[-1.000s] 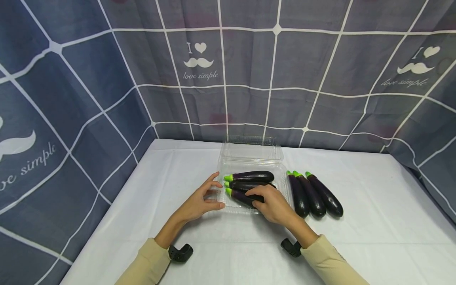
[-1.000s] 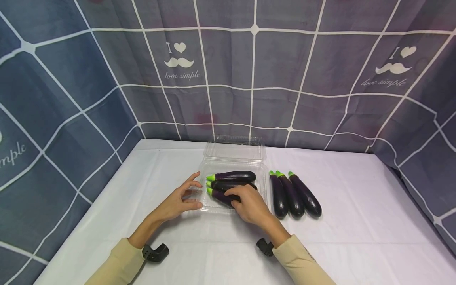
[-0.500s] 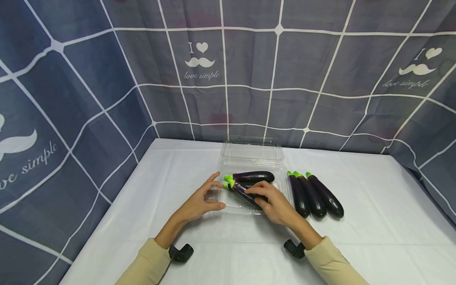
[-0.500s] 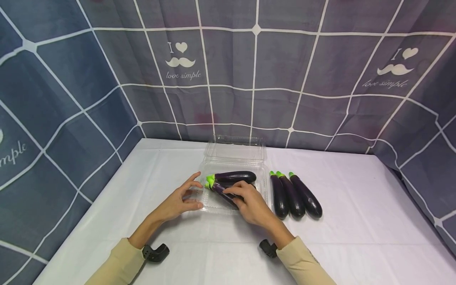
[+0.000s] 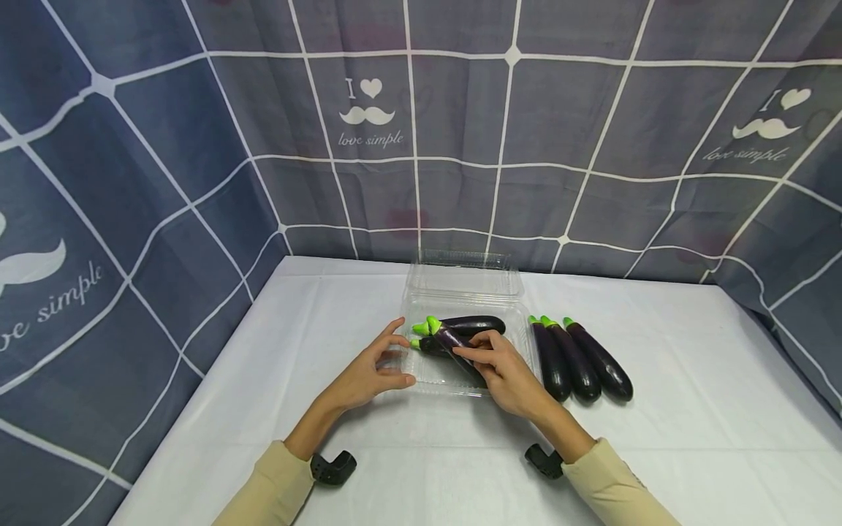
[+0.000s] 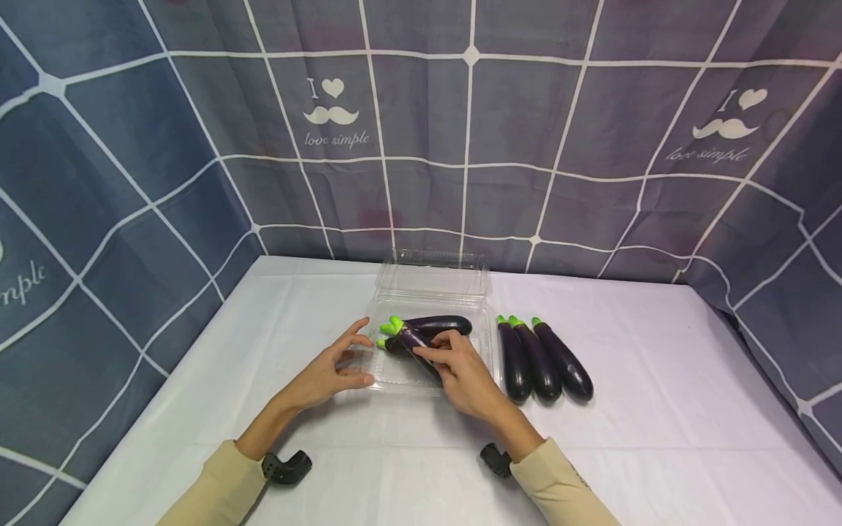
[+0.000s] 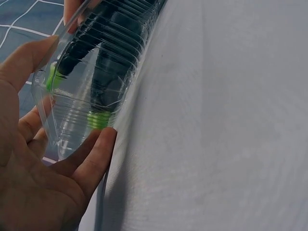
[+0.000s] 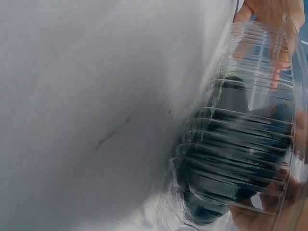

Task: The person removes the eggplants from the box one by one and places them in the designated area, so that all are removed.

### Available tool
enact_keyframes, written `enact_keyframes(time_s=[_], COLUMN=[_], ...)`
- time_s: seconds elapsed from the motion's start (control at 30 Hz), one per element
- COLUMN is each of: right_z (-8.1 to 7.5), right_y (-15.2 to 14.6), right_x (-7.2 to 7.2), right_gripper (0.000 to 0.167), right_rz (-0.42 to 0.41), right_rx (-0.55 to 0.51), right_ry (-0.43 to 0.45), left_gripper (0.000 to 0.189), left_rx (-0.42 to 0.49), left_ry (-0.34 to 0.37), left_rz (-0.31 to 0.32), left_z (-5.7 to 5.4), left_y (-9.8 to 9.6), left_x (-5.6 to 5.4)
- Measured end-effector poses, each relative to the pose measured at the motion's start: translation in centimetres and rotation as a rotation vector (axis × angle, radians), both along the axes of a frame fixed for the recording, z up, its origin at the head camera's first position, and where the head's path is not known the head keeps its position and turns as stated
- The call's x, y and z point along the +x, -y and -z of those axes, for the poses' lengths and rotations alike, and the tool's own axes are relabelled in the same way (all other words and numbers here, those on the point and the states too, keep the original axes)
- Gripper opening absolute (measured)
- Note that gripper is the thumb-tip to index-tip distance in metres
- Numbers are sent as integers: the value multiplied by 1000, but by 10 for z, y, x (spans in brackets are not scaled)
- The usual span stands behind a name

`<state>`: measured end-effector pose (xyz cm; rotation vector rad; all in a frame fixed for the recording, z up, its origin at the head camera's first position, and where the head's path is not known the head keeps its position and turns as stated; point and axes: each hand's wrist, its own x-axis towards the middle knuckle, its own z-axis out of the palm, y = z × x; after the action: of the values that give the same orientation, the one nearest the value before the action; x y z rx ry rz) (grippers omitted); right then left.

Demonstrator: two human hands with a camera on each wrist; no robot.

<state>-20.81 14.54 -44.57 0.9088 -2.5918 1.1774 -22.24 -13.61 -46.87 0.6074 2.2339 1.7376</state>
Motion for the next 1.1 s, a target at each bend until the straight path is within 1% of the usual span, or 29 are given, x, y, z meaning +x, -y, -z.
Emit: enact_keyframes(time_s=[0.27, 0.5, 0.73, 0.83, 0.97, 1.1], right_z=[1, 0, 0, -1, -2, -3], right_y=[-2, -4, -4, -4, -4, -4], right_x=[1, 2, 2, 3, 2, 1], right_gripper=[39, 40, 40, 40, 40, 39], right_rz=[17, 22, 24, 35, 53, 73], right_rx=[-41, -95, -137, -153, -138, -104], right_ry=[-19, 20, -17, 11, 54, 62], left_gripper=[52, 52, 53, 53, 53, 54], left_rx=[-1, -8, -7, -9, -14, -14], left_ry=[-3, 0, 3, 2, -1, -3], left_rz=[4, 5, 4, 3, 0, -1], left_z=[0, -1, -1, -1, -1, -1], left_y=[0, 0, 0, 0, 0, 1], left_x=[-1, 0, 0, 1, 1, 0])
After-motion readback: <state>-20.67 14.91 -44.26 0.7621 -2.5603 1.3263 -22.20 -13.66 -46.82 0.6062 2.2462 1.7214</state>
